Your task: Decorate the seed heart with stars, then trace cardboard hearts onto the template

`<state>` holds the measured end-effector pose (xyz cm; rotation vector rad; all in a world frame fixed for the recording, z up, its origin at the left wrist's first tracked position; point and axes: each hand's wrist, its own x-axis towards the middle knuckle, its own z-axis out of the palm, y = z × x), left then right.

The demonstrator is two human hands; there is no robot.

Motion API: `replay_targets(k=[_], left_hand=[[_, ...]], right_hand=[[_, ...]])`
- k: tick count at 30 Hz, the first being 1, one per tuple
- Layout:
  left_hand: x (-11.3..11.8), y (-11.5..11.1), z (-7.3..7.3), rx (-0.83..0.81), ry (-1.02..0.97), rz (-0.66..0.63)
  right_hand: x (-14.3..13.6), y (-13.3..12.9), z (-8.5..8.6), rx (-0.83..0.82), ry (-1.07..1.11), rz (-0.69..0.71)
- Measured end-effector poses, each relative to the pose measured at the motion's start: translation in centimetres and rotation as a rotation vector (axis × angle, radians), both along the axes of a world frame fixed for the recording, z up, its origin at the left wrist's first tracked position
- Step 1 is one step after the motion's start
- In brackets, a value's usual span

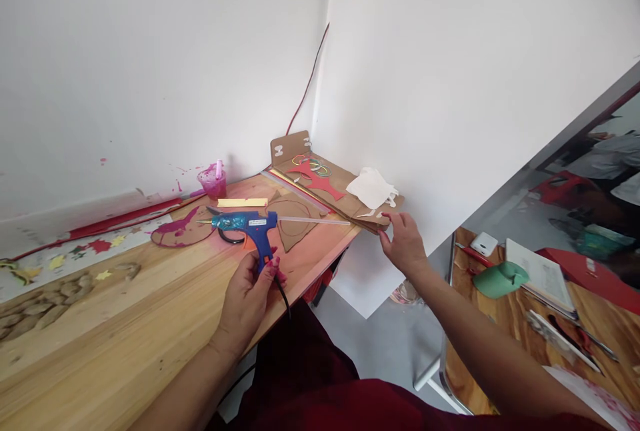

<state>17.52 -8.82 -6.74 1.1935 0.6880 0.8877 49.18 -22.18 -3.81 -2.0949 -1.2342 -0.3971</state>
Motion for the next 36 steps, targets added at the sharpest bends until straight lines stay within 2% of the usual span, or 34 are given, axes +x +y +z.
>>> replay_targets(k=[4,8,12,16,23,30,33,36], left_hand=[[0.0,0.2,-0.3,0.032,-0.014,0.012],[0.1,0.3,-0.3,0.033,-0.023,0.036],[0.1,0.4,-0.2,0.007,-0.025,0.034],[0.2,0.3,0.2,0.02,-0.024,0.041],[0.3,0.0,0.6,0.029,-0.004,0.043],[0.3,0.0,0.6,0.011,0.013,0.012],[0.4,0.1,0.5,0.005,0.001,0.021],[0.4,0.2,0.3,-0.003,0.002,0.022]], right_hand=[[2.0,1.3,0.0,-0.041,-0.055,-0.053],[3.1,2.2,1.0,-0.03,-0.067,-0.128],[3.7,2.4,2.3,0.016,-0.047,-0.207],[3.6,2.5,2.7,0.035,-0.035,-0.233],[2.9,2.7,1.7,0.017,0.006,-0.239],[3.7,2.5,-0.3,0.04,0.117,-0.354],[3.9,2.3,-1.0,-0.01,0.123,-0.305],[3.7,2.1,-1.4,-0.07,0.052,-0.181]])
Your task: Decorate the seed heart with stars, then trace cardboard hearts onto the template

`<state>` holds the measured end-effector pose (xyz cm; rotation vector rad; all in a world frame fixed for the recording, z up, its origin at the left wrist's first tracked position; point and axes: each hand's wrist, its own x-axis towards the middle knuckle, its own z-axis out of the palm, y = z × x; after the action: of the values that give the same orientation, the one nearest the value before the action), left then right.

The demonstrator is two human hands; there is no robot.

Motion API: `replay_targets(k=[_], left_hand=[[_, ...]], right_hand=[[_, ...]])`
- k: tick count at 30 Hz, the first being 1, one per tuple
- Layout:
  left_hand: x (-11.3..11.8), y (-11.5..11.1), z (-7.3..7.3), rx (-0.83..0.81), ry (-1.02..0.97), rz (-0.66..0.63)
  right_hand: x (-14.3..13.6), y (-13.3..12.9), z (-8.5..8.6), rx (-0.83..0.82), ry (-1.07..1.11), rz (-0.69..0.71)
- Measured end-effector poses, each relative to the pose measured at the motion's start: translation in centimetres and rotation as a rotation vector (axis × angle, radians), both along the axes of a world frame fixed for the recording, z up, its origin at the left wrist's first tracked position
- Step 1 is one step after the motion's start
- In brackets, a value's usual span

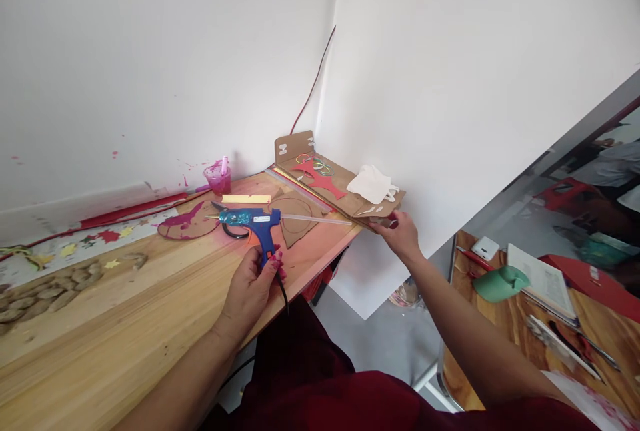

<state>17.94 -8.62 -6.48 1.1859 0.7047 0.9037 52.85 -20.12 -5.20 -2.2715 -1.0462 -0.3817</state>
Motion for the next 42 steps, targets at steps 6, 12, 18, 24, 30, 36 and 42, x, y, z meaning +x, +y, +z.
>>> replay_targets(k=[6,12,18,24,30,36,42], left_hand=[[0.1,0.0,-0.1,-0.015,-0.014,-0.048],[1.4,-0.6,1.4,-0.045,-0.018,-0.064],[4.9,0.8,3.4,-0.083,-0.047,0.011],[10.1,3.5,3.2,-0.112,-0.055,0.031],[15.0,4.7,3.0,-0.145,-0.069,0.047],[18.5,4.9,3.4,-0.15,-0.056,0.031],[19.7,5.2,3.0,-0.123,0.028,0.032]], right_hand=[[-0.3,-0.2,0.2,-0.155,-0.167,0.24],[-0.9,0.2,0.5,-0.257,-0.356,0.302],[-1.6,1.0,1.2,-0.207,-0.517,0.275],[-1.5,1.2,1.4,-0.054,-0.651,0.271],[-2.4,0.8,1.0,0.078,-0.741,0.284],[-3.5,0.6,0.7,0.168,-0.752,0.367],[-4.9,0.4,0.2,0.183,-0.66,0.424]])
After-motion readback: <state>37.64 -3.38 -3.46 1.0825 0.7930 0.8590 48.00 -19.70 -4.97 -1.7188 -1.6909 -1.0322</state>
